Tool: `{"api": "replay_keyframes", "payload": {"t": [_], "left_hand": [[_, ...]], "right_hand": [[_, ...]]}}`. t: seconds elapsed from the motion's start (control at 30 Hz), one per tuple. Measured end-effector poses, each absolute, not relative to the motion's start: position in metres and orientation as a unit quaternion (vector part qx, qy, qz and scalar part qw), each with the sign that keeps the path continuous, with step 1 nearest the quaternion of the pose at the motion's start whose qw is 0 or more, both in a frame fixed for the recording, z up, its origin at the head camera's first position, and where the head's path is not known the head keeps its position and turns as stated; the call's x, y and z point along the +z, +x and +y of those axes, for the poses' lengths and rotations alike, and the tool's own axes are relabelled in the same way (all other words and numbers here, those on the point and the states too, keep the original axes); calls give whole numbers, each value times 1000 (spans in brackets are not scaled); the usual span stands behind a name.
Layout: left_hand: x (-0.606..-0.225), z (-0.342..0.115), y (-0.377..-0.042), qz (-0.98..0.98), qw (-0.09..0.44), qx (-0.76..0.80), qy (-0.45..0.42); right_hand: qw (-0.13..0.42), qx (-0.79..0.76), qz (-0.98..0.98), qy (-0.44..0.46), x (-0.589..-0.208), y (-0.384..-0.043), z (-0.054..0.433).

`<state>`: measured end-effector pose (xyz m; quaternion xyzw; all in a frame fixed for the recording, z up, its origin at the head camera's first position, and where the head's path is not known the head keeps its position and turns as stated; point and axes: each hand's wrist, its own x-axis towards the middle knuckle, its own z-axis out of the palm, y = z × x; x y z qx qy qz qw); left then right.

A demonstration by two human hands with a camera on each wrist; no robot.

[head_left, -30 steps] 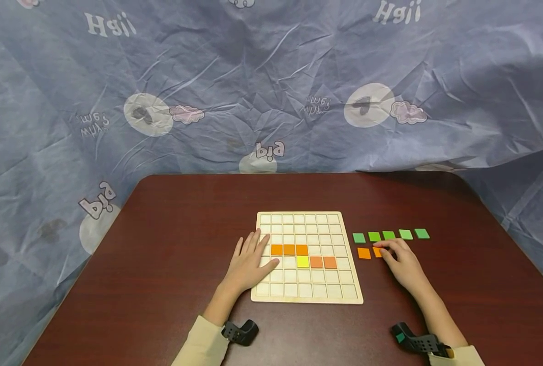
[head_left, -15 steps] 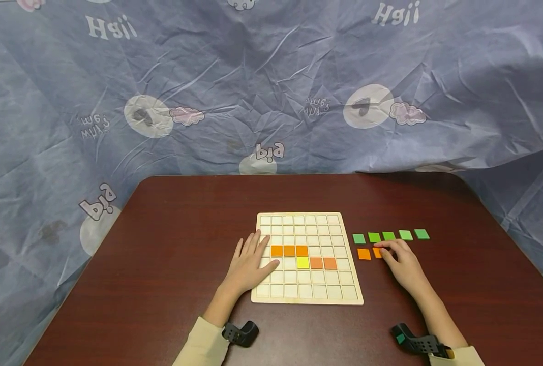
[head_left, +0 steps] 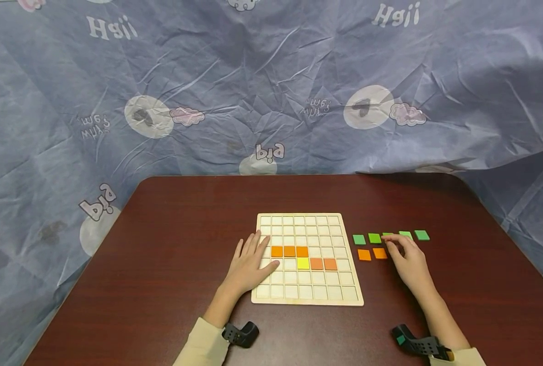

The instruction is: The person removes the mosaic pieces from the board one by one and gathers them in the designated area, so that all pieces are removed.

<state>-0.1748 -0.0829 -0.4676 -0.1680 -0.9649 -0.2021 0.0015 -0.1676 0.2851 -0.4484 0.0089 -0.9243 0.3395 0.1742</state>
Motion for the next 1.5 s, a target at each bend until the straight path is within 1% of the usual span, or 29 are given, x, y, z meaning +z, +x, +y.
{"api": "replay_keyframes", "payload": {"t": [0.1,0.2,0.53,0.67,0.9,1.13,1.37,1.5], "left_hand": [[-467,-83,-175,-965,-1,-203,-168],[-467,-83,-175,-965,-5,-204,-164],[-467,-82,-175,-964,-1,-206,-167],[-466,-82,-174,-965,-2,-205,-166],[-465,-82,-173,-964,0,-207,-165],[-467,-82,-174,-966,-1,-203,-161],[-468,-81,-175,-966,-2,-203,-160],[-469,-83,-176,-967,-6,-198,-158]], "right_hand": [[184,345,-921,10,-442,-166,279],[180,349,-920,18,-435,-165,268],[126,344,-927,79,-418,-163,221],[114,339,-928,106,-417,-166,200],[93,352,-921,136,-422,-172,166],[69,383,-913,121,-435,-177,145],[96,383,-911,124,-451,-181,139],[93,381,-911,128,-455,-182,139]]}}
